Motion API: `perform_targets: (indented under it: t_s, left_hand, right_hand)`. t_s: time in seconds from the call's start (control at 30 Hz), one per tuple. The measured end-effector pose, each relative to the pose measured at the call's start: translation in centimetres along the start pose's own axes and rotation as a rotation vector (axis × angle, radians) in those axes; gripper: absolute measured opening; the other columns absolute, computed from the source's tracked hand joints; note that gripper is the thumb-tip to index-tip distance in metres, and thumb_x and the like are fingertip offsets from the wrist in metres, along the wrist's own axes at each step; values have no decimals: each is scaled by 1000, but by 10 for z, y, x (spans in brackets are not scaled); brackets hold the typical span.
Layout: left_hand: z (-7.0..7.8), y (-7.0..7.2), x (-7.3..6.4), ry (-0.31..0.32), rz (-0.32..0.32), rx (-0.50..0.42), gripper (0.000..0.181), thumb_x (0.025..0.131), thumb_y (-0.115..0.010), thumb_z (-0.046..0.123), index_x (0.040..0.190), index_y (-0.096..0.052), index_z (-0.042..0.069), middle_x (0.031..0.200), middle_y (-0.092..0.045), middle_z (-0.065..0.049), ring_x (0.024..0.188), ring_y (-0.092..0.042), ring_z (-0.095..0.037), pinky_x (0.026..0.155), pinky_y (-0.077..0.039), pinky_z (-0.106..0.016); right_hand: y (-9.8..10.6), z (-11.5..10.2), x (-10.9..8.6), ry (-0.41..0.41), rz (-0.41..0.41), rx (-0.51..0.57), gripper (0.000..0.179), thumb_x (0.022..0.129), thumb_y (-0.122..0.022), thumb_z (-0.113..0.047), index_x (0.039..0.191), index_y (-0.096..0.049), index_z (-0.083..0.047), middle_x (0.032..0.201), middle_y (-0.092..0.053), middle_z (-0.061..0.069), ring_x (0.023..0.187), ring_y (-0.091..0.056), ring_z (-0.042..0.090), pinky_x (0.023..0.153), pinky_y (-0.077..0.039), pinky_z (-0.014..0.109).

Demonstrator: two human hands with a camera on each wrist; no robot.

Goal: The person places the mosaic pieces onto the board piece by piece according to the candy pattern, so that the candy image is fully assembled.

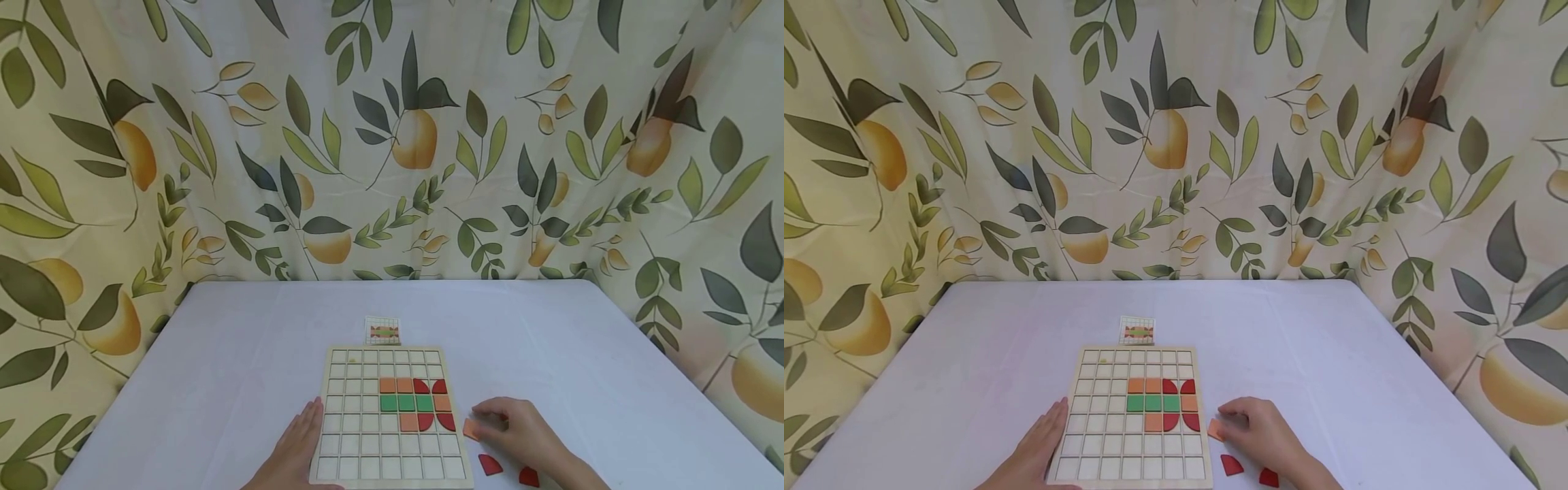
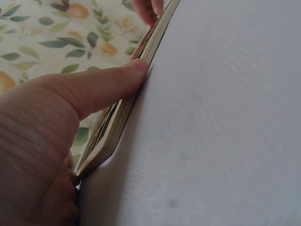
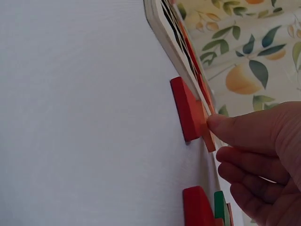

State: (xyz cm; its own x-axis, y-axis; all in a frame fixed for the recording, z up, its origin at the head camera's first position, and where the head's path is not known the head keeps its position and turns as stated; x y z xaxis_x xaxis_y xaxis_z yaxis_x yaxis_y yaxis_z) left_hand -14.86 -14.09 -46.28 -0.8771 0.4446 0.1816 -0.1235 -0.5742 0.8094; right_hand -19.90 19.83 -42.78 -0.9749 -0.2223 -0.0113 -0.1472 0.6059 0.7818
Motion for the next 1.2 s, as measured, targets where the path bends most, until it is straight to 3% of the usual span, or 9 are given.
perform_targets:
  t_s: [0.13,0.4,0.63,0.93,1.07,1.2]
  left_hand:
    - [0,1,-1,2,-4,-5,122,68,-63,68,136,-14,-20,141,-20,-35,129,-18,-48,94,14,-6]
    - [0,1,0,-24,22,-4,121,68,-62,69,135,-16,-21,140,-21,-36,128,-20,-48,94,13,-6]
    - [0,-2,1,-4,3,-2,122,68,-63,68,136,-15,-20,141,-20,-35,129,-19,-47,94,14,-6]
    - [-1,-2,1,-30,24,30,122,68,-60,71,134,-16,-21,140,-22,-36,128,-21,-48,95,14,-7]
    - [-1,-1,1,-21,16,4,122,68,-61,70,135,-15,-22,140,-20,-37,129,-19,-48,95,14,-7]
    - [-1,-1,0,0,-3,-32,122,68,-64,67,136,-13,-21,141,-18,-36,129,-16,-48,94,14,-6]
  right_hand:
    - [-1,0,-2,29,-24,12,29,71,-78,-30,95,-72,-15,94,-65,-6,84,-56,12,72,-50,30]
    - [0,-5,-4,164,-69,0,28,74,-77,-28,97,-71,-13,94,-66,-6,85,-58,9,75,-50,28]
    - [-3,-6,-3,125,-71,-27,25,73,-77,-18,96,-72,-10,93,-67,-5,85,-58,11,74,-51,30]
    - [0,-8,0,104,3,-42,24,72,-78,-17,95,-73,-13,93,-67,-6,83,-58,10,71,-51,26]
    - [2,-14,5,126,32,-43,24,73,-77,-18,96,-73,-16,93,-67,-10,85,-58,8,73,-50,29]
    - [-1,-24,10,188,4,-27,24,75,-76,-20,98,-72,-14,94,-68,-8,91,-60,10,80,-50,35]
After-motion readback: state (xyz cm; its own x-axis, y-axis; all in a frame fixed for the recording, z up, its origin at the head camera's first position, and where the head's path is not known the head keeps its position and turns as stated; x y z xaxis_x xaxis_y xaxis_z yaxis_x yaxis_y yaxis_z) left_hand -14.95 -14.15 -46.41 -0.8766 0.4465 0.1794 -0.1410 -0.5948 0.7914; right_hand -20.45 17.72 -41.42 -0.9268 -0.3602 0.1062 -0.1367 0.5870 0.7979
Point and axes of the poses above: each hand's wrist, its own x-axis towards the middle knuckle, its own y-axis out of the back of the hand, z = x × y, the point moved 4 cm from there along x, towards the middle knuckle
